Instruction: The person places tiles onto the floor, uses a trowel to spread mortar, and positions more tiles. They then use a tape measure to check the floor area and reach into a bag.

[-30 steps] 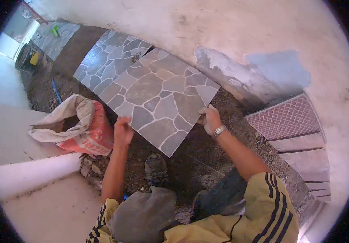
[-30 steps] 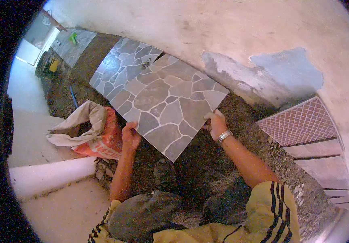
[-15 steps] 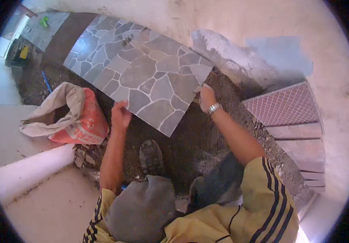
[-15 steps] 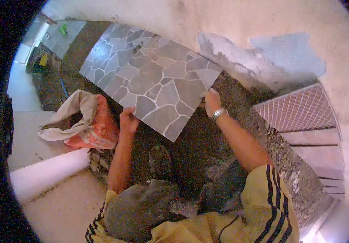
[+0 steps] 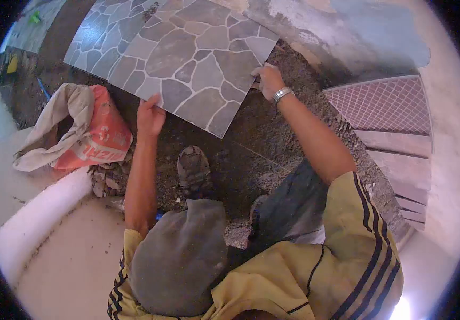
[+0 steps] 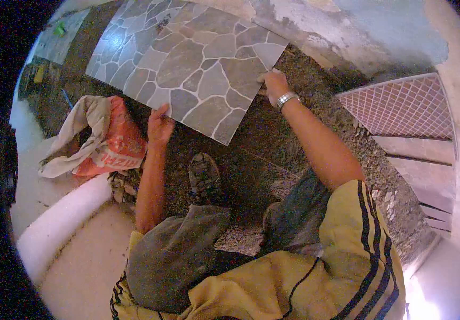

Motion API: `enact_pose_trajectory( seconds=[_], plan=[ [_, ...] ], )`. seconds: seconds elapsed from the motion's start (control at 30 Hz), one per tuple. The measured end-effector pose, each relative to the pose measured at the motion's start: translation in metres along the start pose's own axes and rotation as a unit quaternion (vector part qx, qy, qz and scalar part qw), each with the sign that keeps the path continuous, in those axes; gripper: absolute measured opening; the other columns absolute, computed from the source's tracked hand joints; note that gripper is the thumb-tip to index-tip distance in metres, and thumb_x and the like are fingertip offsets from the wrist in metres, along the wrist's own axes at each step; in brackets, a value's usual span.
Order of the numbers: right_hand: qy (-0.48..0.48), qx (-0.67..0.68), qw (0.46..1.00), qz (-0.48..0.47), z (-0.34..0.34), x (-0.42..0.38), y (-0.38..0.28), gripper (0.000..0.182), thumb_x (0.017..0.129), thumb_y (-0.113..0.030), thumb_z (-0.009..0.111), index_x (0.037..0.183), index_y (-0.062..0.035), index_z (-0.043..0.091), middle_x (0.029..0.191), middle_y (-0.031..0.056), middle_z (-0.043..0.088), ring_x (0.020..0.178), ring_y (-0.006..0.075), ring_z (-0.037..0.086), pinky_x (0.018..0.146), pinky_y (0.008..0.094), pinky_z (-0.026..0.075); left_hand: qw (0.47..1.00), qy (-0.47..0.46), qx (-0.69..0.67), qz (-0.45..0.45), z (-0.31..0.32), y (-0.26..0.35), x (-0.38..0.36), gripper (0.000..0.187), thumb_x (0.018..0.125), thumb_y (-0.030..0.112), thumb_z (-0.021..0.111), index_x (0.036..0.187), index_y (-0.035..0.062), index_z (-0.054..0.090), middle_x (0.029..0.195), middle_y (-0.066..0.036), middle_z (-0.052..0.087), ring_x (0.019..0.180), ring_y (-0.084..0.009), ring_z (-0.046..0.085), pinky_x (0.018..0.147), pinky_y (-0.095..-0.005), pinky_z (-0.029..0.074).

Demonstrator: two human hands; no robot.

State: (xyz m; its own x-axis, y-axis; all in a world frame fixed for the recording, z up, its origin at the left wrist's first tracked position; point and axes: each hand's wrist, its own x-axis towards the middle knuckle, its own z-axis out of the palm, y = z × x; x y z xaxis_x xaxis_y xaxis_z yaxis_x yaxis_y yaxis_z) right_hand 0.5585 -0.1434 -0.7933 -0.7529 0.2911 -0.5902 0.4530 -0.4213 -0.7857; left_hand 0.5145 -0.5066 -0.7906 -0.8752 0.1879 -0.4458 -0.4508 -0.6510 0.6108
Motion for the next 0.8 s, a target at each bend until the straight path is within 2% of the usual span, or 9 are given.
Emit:
enact_pose_trajectory(
  seconds=[0.13,0.23,0.27,0.33,0.47,0.53,0.6,0.7,0.8],
  plan=[
    [0.007,-0.113,0.993,-0.019,-0.011,0.023,0.015,0.023,0.074,-0.006,0.06,0.095,-0.0026,0.055,0.092,0.0098,0.057,0.083,0.0274,0.06,0.068,0.046,0.056,0.996,-0.019,0.085,0.027,0.008,0.002,0.003,0.036,0.086,-0.004,0.054,0.121,0.0021,0.05,0.112,-0.007,0.061,0.099,-0.0203,0.061,0.088,-0.0325,0.05],
    [0.032,-0.065,0.997,0.003,-0.005,0.017,0.012,0.023,0.073,-0.006,0.06,0.095,-0.0022,0.055,0.091,0.0096,0.057,0.082,0.0273,0.06,0.068,0.0463,0.056,0.992,0.009,0.125,-0.029,-0.007,0.007,0.009,0.03,0.088,-0.001,0.054,0.118,-0.001,0.052,0.111,-0.009,0.061,0.098,-0.022,0.061,0.085,-0.0352,0.051],
    [0.037,-0.004,0.999,0.021,0.0,0.011,0.008,0.022,0.072,-0.005,0.061,0.093,-0.0035,0.055,0.09,0.0095,0.058,0.081,0.0266,0.06,0.066,0.0444,0.056,0.99,0.029,0.135,-0.032,-0.001,0.008,0.007,0.028,0.088,0.001,0.055,0.116,-0.0012,0.053,0.11,-0.009,0.062,0.096,-0.0221,0.062,0.083,-0.0357,0.052],
    [0.025,-0.004,0.999,0.024,-0.003,0.011,0.01,0.022,0.072,-0.005,0.06,0.094,-0.0043,0.054,0.091,0.0097,0.057,0.081,0.0263,0.06,0.065,0.044,0.056,0.985,0.073,0.155,-0.035,0.012,0.011,-0.001,0.023,0.089,0.005,0.056,0.111,-0.0016,0.057,0.106,-0.009,0.063,0.094,-0.0225,0.062,0.08,-0.0368,0.052],
    [-0.001,-0.001,1.0,0.025,-0.011,0.024,0.018,0.022,0.074,-0.005,0.058,0.095,-0.0063,0.053,0.089,0.0088,0.057,0.079,0.0244,0.059,0.062,0.0425,0.053,0.962,0.054,0.262,-0.059,0.007,0.017,-0.003,0.018,0.091,0.011,0.058,0.104,-0.0012,0.061,0.098,-0.009,0.065,0.086,-0.021,0.064,0.076,-0.036,0.052],
    [-0.008,0.007,1.0,0.022,-0.006,0.019,0.012,0.022,0.074,-0.005,0.058,0.096,-0.007,0.053,0.09,0.0079,0.057,0.079,0.0235,0.058,0.063,0.0427,0.053,0.891,0.012,0.453,0.004,0.005,0.019,-0.01,0.019,0.091,0.012,0.059,0.104,-0.001,0.06,0.099,-0.008,0.065,0.086,-0.0205,0.064,0.076,-0.0359,0.052],
    [-0.009,-0.011,1.0,0.016,-0.006,0.011,0.005,0.023,0.074,-0.005,0.058,0.097,-0.0081,0.054,0.092,0.0069,0.057,0.081,0.0228,0.058,0.065,0.0432,0.052,0.966,0.054,0.242,-0.069,0.015,0.016,-0.011,0.018,0.09,0.012,0.06,0.104,0.0001,0.059,0.099,-0.007,0.066,0.086,-0.0197,0.065,0.074,-0.0353,0.053],
    [-0.026,-0.018,0.999,0.013,-0.002,0.007,0.002,0.025,0.075,-0.005,0.058,0.099,-0.0095,0.053,0.094,0.0057,0.057,0.085,0.0225,0.057,0.069,0.0437,0.052,0.958,0.069,0.269,-0.07,0.013,0.018,-0.011,0.017,0.089,0.01,0.059,0.105,0.0024,0.059,0.099,-0.007,0.065,0.088,-0.0193,0.064,0.075,-0.0357,0.052],
    [-0.017,-0.029,0.999,0.032,-0.005,0.008,0.002,0.026,0.075,-0.006,0.058,0.1,-0.0103,0.055,0.097,0.0068,0.058,0.087,0.0237,0.058,0.073,0.044,0.051,0.976,0.04,0.209,-0.051,0.009,0.014,-0.013,0.018,0.089,0.01,0.059,0.105,0.0046,0.059,0.1,-0.005,0.065,0.088,-0.0183,0.063,0.077,-0.0359,0.05]
  ],
)
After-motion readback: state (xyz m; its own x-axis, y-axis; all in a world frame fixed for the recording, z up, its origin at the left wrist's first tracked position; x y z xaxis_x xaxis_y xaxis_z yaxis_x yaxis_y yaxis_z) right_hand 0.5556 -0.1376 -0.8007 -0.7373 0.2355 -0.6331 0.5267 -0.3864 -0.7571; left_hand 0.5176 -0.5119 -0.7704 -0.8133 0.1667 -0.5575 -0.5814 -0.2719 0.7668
